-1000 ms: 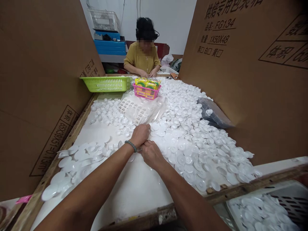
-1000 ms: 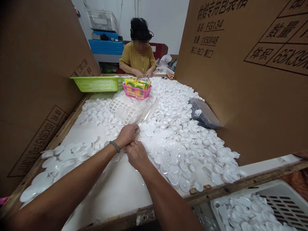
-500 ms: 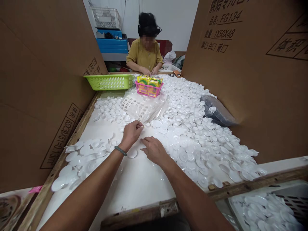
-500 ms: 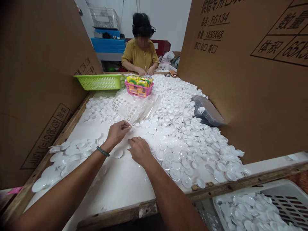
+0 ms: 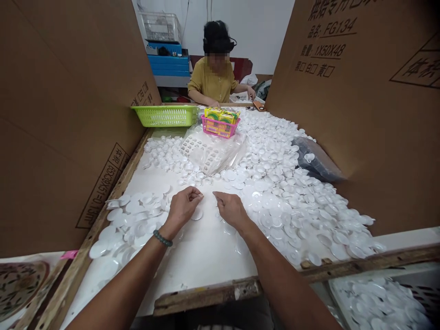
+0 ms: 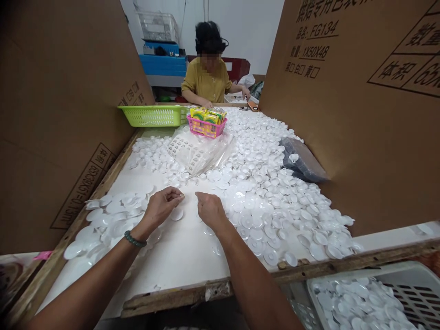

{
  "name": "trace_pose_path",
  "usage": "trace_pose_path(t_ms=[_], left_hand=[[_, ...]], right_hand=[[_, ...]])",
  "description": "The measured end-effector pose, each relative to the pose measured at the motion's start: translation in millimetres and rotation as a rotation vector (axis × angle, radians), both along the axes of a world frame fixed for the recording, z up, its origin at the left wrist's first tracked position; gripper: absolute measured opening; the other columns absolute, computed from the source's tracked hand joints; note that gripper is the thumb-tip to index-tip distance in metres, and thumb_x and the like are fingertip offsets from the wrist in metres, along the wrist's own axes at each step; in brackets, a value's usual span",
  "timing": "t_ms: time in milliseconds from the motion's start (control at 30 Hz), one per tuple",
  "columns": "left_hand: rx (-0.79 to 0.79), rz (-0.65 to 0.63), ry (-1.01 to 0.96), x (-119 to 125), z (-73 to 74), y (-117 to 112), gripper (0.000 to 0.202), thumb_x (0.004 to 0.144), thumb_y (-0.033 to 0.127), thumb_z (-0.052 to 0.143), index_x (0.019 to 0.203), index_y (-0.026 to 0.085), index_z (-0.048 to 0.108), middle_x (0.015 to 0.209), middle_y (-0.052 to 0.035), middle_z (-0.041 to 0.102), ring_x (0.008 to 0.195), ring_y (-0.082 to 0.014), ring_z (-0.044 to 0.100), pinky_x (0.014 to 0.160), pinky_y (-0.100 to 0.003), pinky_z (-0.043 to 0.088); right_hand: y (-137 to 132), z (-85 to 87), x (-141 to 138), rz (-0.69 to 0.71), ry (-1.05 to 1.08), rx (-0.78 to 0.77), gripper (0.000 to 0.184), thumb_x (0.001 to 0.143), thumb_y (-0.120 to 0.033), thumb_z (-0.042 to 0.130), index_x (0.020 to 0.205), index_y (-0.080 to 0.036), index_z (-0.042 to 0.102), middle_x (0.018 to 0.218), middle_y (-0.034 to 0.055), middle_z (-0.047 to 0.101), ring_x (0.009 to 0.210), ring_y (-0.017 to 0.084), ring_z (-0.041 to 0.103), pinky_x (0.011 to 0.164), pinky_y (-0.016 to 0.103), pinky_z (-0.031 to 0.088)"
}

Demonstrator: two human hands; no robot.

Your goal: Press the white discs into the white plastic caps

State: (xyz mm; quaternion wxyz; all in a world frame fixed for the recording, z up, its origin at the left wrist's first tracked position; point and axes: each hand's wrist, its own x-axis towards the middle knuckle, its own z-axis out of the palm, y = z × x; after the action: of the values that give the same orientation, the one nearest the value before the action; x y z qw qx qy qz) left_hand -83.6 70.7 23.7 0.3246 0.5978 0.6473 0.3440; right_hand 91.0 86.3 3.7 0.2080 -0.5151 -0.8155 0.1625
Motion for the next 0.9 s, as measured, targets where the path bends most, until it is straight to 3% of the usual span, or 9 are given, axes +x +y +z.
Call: trace_pose_path(t_ms=[100, 233, 300, 433, 500, 567, 700, 767, 900], left_hand=[[-0.002, -0.043, 0.009, 2.4, 3.7, 0.7, 0.016, 0.073, 0.033, 0.054, 0.079, 0.02, 0.06, 0.075, 0.0006, 0.066, 0.071, -0.0147, 0.06, 0.063, -0.024, 0.041], [0.013, -0.154, -0.013, 7.3, 4.5, 5.6, 0.015, 0.074, 0.032, 0.054, 0.08, 0.019, 0.06, 0.075, 0.0003, 0.065, 0.071, -0.014, 0.059, 0.065, -0.024, 0.041], [0.01, -0.226, -0.045, 9.5, 2.7, 10.2, 0.016, 0.074, 0.033, 0.055, 0.079, 0.018, 0.059, 0.074, 0.0001, 0.064, 0.07, -0.0136, 0.059, 0.063, -0.023, 0.042], [0.011, -0.297, -0.105, 12.7, -0.2, 20.3, 0.015, 0.071, 0.032, 0.059, 0.076, 0.017, 0.057, 0.072, 0.0006, 0.061, 0.067, -0.0126, 0.057, 0.059, -0.022, 0.041], [0.019, -0.313, -0.114, 13.6, 1.8, 23.1, 0.015, 0.07, 0.03, 0.06, 0.077, 0.018, 0.055, 0.073, 0.001, 0.06, 0.067, -0.0123, 0.057, 0.059, -0.021, 0.041], [0.026, -0.305, -0.058, 13.6, 6.0, 22.6, 0.015, 0.07, 0.029, 0.06, 0.079, 0.019, 0.054, 0.075, 0.0009, 0.06, 0.067, -0.0124, 0.056, 0.059, -0.022, 0.041], [0.036, -0.232, 0.243, 10.1, 9.4, 11.2, 0.022, 0.071, 0.027, 0.059, 0.092, 0.021, 0.054, 0.084, -0.0011, 0.063, 0.071, -0.0159, 0.056, 0.062, -0.026, 0.041], [0.047, -0.249, 0.327, 8.0, 4.9, 3.6, 0.032, 0.072, 0.026, 0.059, 0.102, 0.022, 0.052, 0.093, -0.0026, 0.064, 0.079, -0.0187, 0.057, 0.067, -0.029, 0.042], [0.023, -0.304, 0.307, 7.9, -9.6, -3.3, 0.042, 0.073, 0.027, 0.059, 0.113, 0.022, 0.047, 0.1, -0.0046, 0.063, 0.088, -0.0206, 0.057, 0.074, -0.031, 0.043]], right_hand=[[0.8, -1.0, 0.7, 0.006, 0.079, 0.015, 0.025, 0.085, -0.015, 0.045, 0.102, -0.018, 0.063, 0.088, 0.006, 0.066, 0.082, 0.017, 0.058, 0.073, 0.028, 0.045], [-0.5, 3.9, 0.8, 0.124, 0.283, 0.092, 0.036, 0.081, -0.014, 0.055, 0.116, -0.02, 0.054, 0.109, 0.0067, 0.059, 0.101, 0.017, 0.052, 0.084, 0.03, 0.044], [-0.5, 5.8, 0.9, 0.169, 0.306, 0.111, 0.033, 0.08, -0.014, 0.056, 0.112, -0.02, 0.055, 0.106, 0.0061, 0.058, 0.099, 0.018, 0.051, 0.083, 0.031, 0.044], [2.9, 4.4, 2.1, 0.115, 0.245, 0.136, 0.007, 0.082, -0.015, 0.054, 0.084, -0.018, 0.059, 0.084, 0.0039, 0.059, 0.083, 0.017, 0.052, 0.073, 0.029, 0.043], [4.5, 3.5, 3.0, 0.093, 0.22, 0.153, 0.008, 0.083, -0.015, 0.052, 0.077, -0.018, 0.057, 0.08, 0.0032, 0.057, 0.08, 0.016, 0.05, 0.071, 0.028, 0.042], [5.1, 3.7, 3.5, 0.078, 0.2, 0.173, 0.01, 0.084, -0.015, 0.051, 0.075, -0.018, 0.055, 0.079, 0.0027, 0.055, 0.078, 0.016, 0.049, 0.07, 0.027, 0.04], [4.1, 4.1, 2.9, 0.081, 0.115, 0.211, 0.014, 0.085, -0.013, 0.049, 0.072, -0.018, 0.052, 0.077, 0.0026, 0.054, 0.076, 0.015, 0.047, 0.068, 0.026, 0.038], [3.8, 1.7, 2.4, 0.093, 0.044, 0.233, 0.015, 0.087, -0.014, 0.048, 0.072, -0.017, 0.052, 0.077, 0.0031, 0.054, 0.074, 0.015, 0.046, 0.066, 0.026, 0.037], [5.5, -7.7, 2.6, 0.122, -0.102, 0.252, 0.015, 0.087, -0.015, 0.048, 0.074, -0.017, 0.054, 0.076, 0.004, 0.055, 0.074, 0.016, 0.047, 0.065, 0.026, 0.036]])
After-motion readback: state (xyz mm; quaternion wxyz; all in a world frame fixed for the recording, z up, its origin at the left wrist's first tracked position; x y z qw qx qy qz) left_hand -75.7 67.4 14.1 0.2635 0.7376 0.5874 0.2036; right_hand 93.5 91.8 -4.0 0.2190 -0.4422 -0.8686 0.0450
